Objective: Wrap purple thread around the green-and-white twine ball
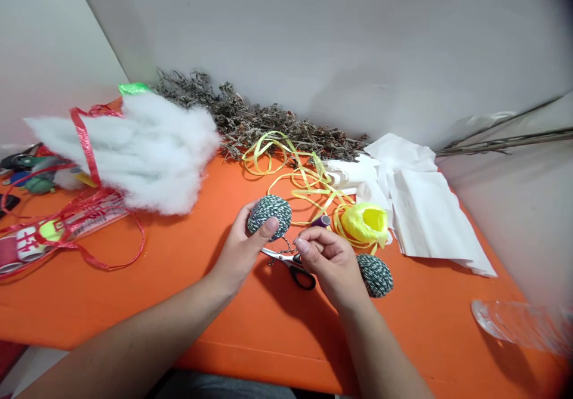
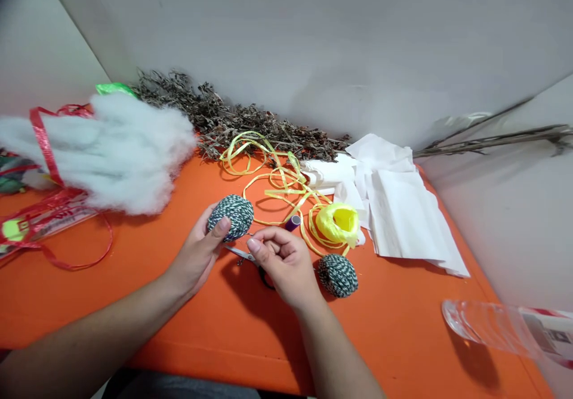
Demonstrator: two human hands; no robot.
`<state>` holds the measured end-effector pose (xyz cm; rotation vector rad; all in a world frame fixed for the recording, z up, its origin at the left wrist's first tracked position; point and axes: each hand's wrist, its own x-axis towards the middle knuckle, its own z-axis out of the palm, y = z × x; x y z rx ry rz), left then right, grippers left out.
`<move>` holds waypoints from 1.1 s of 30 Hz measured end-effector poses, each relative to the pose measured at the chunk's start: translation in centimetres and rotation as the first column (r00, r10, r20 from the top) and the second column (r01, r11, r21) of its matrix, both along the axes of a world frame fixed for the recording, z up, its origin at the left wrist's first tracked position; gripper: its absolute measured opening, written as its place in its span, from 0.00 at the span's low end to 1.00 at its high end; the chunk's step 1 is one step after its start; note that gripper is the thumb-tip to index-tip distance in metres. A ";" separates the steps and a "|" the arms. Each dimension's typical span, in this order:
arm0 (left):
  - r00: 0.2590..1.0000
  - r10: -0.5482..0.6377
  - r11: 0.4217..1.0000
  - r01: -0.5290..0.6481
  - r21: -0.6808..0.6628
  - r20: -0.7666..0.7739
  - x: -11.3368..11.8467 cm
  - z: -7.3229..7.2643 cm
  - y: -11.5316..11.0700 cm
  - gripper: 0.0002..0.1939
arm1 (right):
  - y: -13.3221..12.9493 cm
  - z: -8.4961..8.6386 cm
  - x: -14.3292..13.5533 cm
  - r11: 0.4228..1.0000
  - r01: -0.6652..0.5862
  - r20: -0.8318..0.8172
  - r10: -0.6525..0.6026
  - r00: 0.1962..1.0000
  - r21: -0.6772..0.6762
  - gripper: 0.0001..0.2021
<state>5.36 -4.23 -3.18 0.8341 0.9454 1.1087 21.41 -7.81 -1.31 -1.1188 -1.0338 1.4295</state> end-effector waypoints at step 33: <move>0.921 -0.103 0.941 0.212 -0.264 0.375 0.3 0.4 -0.2 0.22 | 0.6 -1.0 0.5 0.999 -0.025 -0.104 0.020 0.994 -0.047 0.13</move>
